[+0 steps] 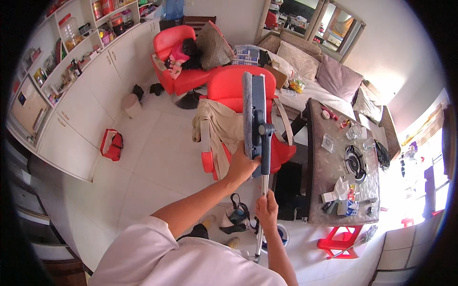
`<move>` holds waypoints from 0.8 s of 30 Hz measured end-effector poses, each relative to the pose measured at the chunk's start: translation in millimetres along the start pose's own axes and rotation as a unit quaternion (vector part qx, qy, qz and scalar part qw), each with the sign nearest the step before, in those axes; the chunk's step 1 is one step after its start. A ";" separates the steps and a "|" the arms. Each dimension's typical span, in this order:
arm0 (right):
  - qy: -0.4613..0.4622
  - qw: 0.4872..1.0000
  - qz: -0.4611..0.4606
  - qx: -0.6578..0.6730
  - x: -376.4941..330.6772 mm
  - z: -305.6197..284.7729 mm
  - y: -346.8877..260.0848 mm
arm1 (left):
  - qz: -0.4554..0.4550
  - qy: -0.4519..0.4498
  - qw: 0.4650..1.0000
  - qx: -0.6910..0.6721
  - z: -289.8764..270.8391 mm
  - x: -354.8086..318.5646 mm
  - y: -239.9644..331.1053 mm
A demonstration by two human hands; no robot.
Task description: The person assembles a flat mop by attaching the mop head to the handle, then places the mop into a bag and picks up a bucket.
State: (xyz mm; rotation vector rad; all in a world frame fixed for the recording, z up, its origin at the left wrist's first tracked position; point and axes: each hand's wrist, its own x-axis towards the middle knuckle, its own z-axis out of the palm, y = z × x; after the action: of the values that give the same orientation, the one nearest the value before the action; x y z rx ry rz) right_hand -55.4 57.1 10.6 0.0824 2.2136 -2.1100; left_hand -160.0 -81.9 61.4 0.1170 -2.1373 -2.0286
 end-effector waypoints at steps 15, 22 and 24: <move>-0.031 0.910 -0.067 -0.408 -35.1 -75.0 -64.7 | 0.209 -0.064 0.966 0.138 -114.5 24.9 -9.1; -0.028 0.893 -0.132 -0.429 -46.3 -89.1 -83.5 | 0.429 -0.317 0.671 0.515 -105.0 59.8 104.9; -0.053 0.874 -0.141 -0.462 -47.1 -84.9 -86.4 | 0.344 -0.485 0.596 0.541 -89.7 64.0 106.1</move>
State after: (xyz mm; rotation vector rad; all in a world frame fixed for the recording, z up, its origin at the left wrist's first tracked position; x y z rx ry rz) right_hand -18.7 138.5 105.0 -0.4231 3.0117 -0.8702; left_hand -197.3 -175.5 176.4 -1.6687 -2.8453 -0.0128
